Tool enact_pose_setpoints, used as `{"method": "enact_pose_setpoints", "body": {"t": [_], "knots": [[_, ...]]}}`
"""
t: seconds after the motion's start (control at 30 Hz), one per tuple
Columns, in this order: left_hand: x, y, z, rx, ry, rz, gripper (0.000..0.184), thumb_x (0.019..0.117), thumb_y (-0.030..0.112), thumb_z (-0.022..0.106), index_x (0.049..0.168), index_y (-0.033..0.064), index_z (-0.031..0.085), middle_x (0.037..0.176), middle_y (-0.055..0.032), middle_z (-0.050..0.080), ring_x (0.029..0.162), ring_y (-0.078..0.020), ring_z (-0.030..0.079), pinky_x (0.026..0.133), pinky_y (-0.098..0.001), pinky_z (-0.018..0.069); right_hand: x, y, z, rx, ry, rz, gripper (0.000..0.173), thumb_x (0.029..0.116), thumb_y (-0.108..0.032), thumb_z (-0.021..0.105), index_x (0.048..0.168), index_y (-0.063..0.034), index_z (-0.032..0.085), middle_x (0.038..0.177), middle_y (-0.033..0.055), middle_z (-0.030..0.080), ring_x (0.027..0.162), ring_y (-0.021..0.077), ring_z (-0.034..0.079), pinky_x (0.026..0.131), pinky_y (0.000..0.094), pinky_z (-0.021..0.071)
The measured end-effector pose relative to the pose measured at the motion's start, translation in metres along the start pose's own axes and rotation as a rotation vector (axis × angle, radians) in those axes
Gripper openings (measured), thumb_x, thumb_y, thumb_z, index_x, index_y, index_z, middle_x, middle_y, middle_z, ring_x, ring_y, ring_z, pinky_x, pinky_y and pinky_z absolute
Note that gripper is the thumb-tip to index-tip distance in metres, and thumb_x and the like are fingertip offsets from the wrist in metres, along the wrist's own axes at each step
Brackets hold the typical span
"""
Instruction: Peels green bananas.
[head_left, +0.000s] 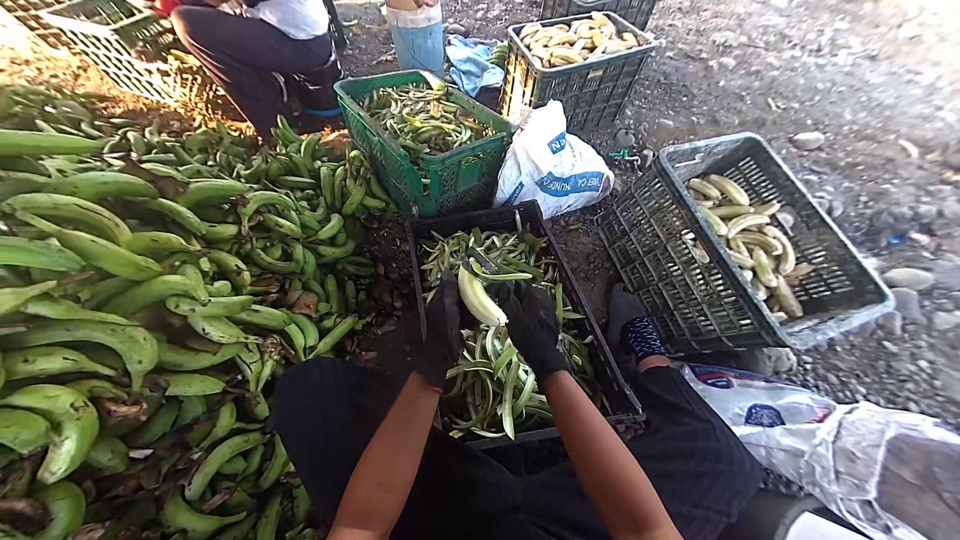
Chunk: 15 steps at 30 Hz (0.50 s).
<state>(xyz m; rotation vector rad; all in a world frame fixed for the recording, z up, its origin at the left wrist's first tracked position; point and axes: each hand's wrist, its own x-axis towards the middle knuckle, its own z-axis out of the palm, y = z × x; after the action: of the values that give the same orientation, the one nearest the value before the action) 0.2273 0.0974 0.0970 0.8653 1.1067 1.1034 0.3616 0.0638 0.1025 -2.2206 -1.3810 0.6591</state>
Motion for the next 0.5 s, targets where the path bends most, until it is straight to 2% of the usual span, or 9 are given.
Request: {"method": "enact_pose_setpoints", "body": {"t": [0.03,0.07,0.1,0.2,0.27,0.33,0.37,0.43,0.5], "knots": [[0.001,-0.001,-0.003,-0.039,-0.072,0.021,0.053,0.1115,0.044,0.023,0.136,0.0078,0.053,0.106,-0.0096,0.066,0.09,-0.0159,0.066,0.077,-0.0346,0.058,-0.001,-0.002,0.0,-0.007,0.022,-0.013,0.052,0.1038,-0.049,0.048,0.137,-0.011,0.062,0.127,0.0247,0.063,0.12,0.0452,0.058,0.093,0.0663,0.0444],[0.001,-0.004,-0.003,-0.074,-0.11,0.05,0.052,0.1115,0.043,0.021,0.141,0.0098,0.049,0.115,-0.0093,0.064,0.1,-0.0157,0.065,0.085,-0.0358,0.0568,-0.001,-0.003,0.0,-0.026,0.041,-0.021,0.054,0.1014,-0.05,0.051,0.14,-0.0133,0.061,0.13,0.0258,0.061,0.121,0.0467,0.057,0.092,0.0672,0.044],[0.001,-0.006,-0.001,-0.108,-0.12,0.079,0.05,0.1116,0.04,0.021,0.142,0.0112,0.048,0.117,-0.0078,0.064,0.103,-0.0144,0.064,0.088,-0.0353,0.0558,-0.002,-0.002,0.001,-0.062,0.067,-0.032,0.057,0.0996,-0.055,0.052,0.141,-0.0161,0.061,0.132,0.026,0.06,0.121,0.0474,0.056,0.091,0.067,0.0449],[0.009,-0.014,-0.001,-0.153,-0.026,0.11,0.043,0.112,0.035,0.027,0.137,0.0098,0.051,0.11,-0.0068,0.065,0.097,-0.0135,0.064,0.086,-0.0355,0.0554,-0.003,0.004,0.008,-0.075,0.143,-0.12,0.069,0.0912,-0.069,0.05,0.138,-0.0209,0.065,0.13,0.0271,0.061,0.121,0.0499,0.055,0.088,0.0683,0.0444],[0.01,-0.015,-0.001,-0.138,0.058,0.125,0.044,0.1115,0.037,0.025,0.126,0.0086,0.055,0.095,-0.0052,0.065,0.082,-0.0126,0.064,0.073,-0.0333,0.0567,-0.006,0.008,0.013,-0.067,0.168,-0.18,0.067,0.0893,-0.067,0.054,0.135,-0.0206,0.068,0.128,0.028,0.062,0.119,0.0509,0.056,0.086,0.0679,0.045],[0.005,-0.009,0.002,-0.005,0.117,0.128,0.051,0.112,0.04,0.021,0.128,0.006,0.056,0.095,-0.0069,0.065,0.081,-0.0127,0.064,0.073,-0.0326,0.0566,-0.004,0.007,0.012,-0.059,0.156,-0.144,0.06,0.0922,-0.061,0.056,0.135,-0.02,0.068,0.129,0.0279,0.061,0.12,0.0506,0.056,0.087,0.068,0.0448],[0.0,-0.004,0.007,0.12,0.157,0.13,0.052,0.1125,0.038,0.021,0.128,0.0034,0.056,0.097,-0.0103,0.064,0.083,-0.0149,0.063,0.076,-0.0345,0.0557,0.0,0.004,0.008,-0.045,0.143,-0.078,0.056,0.0959,-0.056,0.056,0.136,-0.0197,0.066,0.129,0.0277,0.061,0.12,0.0501,0.056,0.088,0.0681,0.0448],[-0.013,0.002,0.013,0.339,0.182,0.121,0.056,0.1132,0.034,0.019,0.135,-0.0039,0.054,0.113,-0.0222,0.062,0.1,-0.0238,0.062,0.091,-0.0423,0.052,0.013,0.0,-0.003,0.039,0.111,0.062,0.048,0.1044,-0.049,0.048,0.136,-0.0159,0.063,0.127,0.0266,0.062,0.118,0.0486,0.058,0.088,0.0691,0.0454],[-0.014,0.0,0.01,0.355,0.171,0.116,0.057,0.1129,0.034,0.018,0.135,-0.0048,0.053,0.115,-0.0234,0.062,0.103,-0.0248,0.062,0.093,-0.0431,0.0519,0.023,0.005,-0.011,0.186,0.138,0.061,0.053,0.1053,-0.054,0.044,0.131,-0.0118,0.063,0.118,0.0244,0.065,0.11,0.0464,0.061,0.085,0.069,0.0465]]}}
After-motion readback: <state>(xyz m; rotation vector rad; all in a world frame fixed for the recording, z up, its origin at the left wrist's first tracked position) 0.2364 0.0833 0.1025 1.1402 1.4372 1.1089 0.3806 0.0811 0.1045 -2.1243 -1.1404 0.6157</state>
